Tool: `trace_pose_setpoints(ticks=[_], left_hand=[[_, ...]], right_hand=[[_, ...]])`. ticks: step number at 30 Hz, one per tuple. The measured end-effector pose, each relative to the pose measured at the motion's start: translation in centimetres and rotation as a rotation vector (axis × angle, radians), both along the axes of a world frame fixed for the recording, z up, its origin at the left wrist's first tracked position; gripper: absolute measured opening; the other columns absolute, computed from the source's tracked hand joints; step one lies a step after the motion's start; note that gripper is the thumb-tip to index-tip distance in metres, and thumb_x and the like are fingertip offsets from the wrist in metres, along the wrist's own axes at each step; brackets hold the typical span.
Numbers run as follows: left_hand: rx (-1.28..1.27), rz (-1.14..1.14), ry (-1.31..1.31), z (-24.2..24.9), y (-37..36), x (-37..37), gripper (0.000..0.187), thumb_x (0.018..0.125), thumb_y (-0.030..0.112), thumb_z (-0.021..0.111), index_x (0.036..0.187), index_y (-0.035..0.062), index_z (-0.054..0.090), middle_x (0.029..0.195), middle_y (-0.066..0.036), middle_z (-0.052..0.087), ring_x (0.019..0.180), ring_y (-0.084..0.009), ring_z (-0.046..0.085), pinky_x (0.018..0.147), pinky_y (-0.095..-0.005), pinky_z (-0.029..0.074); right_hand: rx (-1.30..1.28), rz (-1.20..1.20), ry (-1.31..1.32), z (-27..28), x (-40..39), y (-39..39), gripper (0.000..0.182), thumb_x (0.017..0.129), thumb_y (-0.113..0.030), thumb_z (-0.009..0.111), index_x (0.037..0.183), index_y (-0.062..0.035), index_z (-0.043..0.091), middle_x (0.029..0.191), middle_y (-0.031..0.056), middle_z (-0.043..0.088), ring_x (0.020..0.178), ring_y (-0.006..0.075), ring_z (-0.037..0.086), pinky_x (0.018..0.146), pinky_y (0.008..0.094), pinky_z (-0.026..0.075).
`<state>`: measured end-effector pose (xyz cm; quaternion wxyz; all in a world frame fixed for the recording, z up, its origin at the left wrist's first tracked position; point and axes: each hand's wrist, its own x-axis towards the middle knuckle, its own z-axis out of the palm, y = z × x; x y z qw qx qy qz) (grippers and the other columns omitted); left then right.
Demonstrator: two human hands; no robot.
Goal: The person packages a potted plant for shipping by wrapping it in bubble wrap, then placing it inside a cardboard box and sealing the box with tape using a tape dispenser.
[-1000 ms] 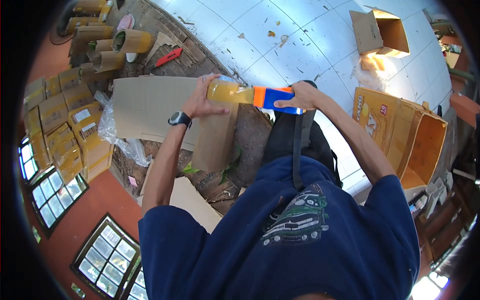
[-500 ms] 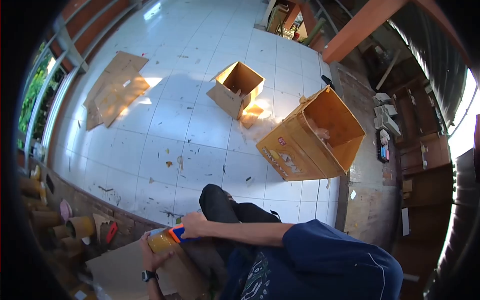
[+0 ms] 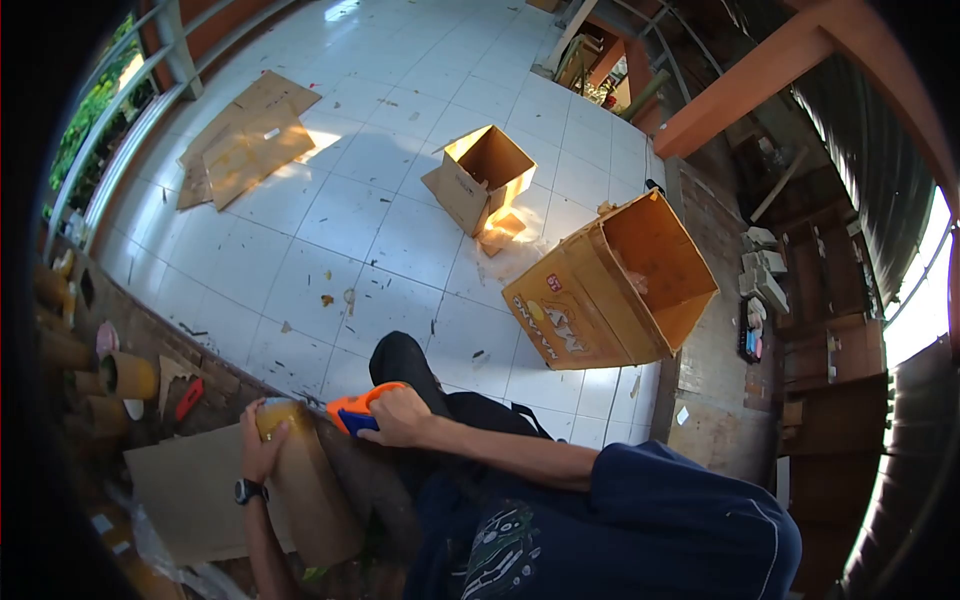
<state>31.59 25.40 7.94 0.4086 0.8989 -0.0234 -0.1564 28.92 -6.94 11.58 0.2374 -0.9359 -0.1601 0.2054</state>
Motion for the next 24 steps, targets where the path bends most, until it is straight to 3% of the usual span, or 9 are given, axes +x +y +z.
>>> trace_pose_setpoints(ticks=[2,5,6,9,12,15,18,21,24], left_hand=[[-0.001,0.015,-0.026,0.1,-0.4,0.2,0.065,0.081,0.025,0.075,0.136,0.0069,0.045,0.128,-0.018,0.047,0.122,-0.0331,0.047,0.104,-0.0418,0.039],[-0.025,-0.010,-0.050,-0.2,0.0,0.2,0.066,0.083,0.026,0.074,0.138,0.0083,0.044,0.129,-0.018,0.047,0.121,-0.0328,0.048,0.104,-0.0415,0.039],[-0.041,0.006,-0.017,-0.4,0.4,0.3,0.071,0.082,0.027,0.075,0.142,0.0095,0.041,0.129,-0.019,0.047,0.121,-0.0324,0.048,0.105,-0.0412,0.038],[-0.081,0.033,0.021,-0.1,0.3,0.1,0.078,0.082,0.028,0.075,0.147,0.0103,0.035,0.133,-0.020,0.045,0.124,-0.0331,0.047,0.107,-0.0415,0.037],[-0.131,0.078,-0.051,-0.8,0.2,-0.1,0.086,0.081,0.029,0.076,0.151,0.0105,0.029,0.138,-0.023,0.043,0.127,-0.0344,0.045,0.108,-0.0424,0.036],[-0.172,0.086,-0.067,-1.5,0.3,0.0,0.098,0.076,0.030,0.080,0.154,0.0108,0.023,0.142,-0.025,0.040,0.130,-0.0359,0.042,0.109,-0.0432,0.036],[-0.215,0.149,-0.056,-0.5,0.2,0.2,0.094,0.070,0.031,0.085,0.147,0.0073,0.035,0.139,-0.025,0.042,0.126,-0.0352,0.047,0.106,-0.0420,0.039],[-0.050,0.055,0.088,1.7,0.0,0.8,0.078,0.067,0.030,0.087,0.131,0.0032,0.053,0.136,-0.021,0.045,0.121,-0.0318,0.051,0.101,-0.0405,0.043],[-0.157,0.030,-0.292,-1.4,0.3,0.4,0.060,0.067,0.027,0.087,0.114,0.0011,0.061,0.126,-0.016,0.054,0.111,-0.0262,0.058,0.093,-0.0373,0.047]], right_hand=[[0.017,0.376,0.048,0.4,-0.4,-1.3,0.054,0.070,-0.054,0.076,0.077,-0.0013,0.068,0.076,0.0158,0.068,0.076,0.0357,0.067,0.069,0.0434,0.052],[0.042,0.824,0.039,0.7,-2.0,0.9,0.059,0.061,-0.056,0.081,0.078,-0.0015,0.068,0.075,0.0158,0.068,0.077,0.0359,0.067,0.070,0.0424,0.052],[0.042,0.941,0.044,-0.1,-2.7,2.3,0.058,0.060,-0.057,0.082,0.080,-0.0032,0.070,0.079,0.0127,0.070,0.082,0.0316,0.068,0.079,0.0413,0.050],[0.092,1.293,-0.029,-3.5,-5.2,6.6,0.059,0.059,-0.057,0.082,0.086,-0.0053,0.073,0.084,0.0081,0.072,0.088,0.0264,0.069,0.090,0.0417,0.046],[0.055,1.520,-0.075,-6.3,-8.8,10.0,0.057,0.060,-0.055,0.082,0.089,-0.0069,0.074,0.090,0.0054,0.072,0.095,0.0235,0.068,0.097,0.0421,0.042],[0.055,1.547,-0.154,-8.4,-12.0,10.5,0.055,0.061,-0.051,0.082,0.090,-0.0054,0.074,0.093,0.0080,0.072,0.097,0.0259,0.067,0.097,0.0432,0.042],[0.081,1.409,-0.044,-3.8,-9.8,9.0,0.049,0.063,-0.046,0.082,0.089,-0.0047,0.074,0.093,0.0123,0.071,0.101,0.0284,0.065,0.096,0.0427,0.045],[0.392,1.019,0.170,-3.0,-6.4,7.2,0.047,0.068,-0.041,0.080,0.096,-0.0042,0.072,0.090,0.0123,0.069,0.093,0.0358,0.065,0.093,0.0414,0.048],[0.658,0.182,-0.237,-3.7,-2.1,7.0,0.038,0.078,-0.025,0.076,0.108,-0.0046,0.067,0.103,0.0150,0.066,0.101,0.0354,0.062,0.092,0.0394,0.051]])
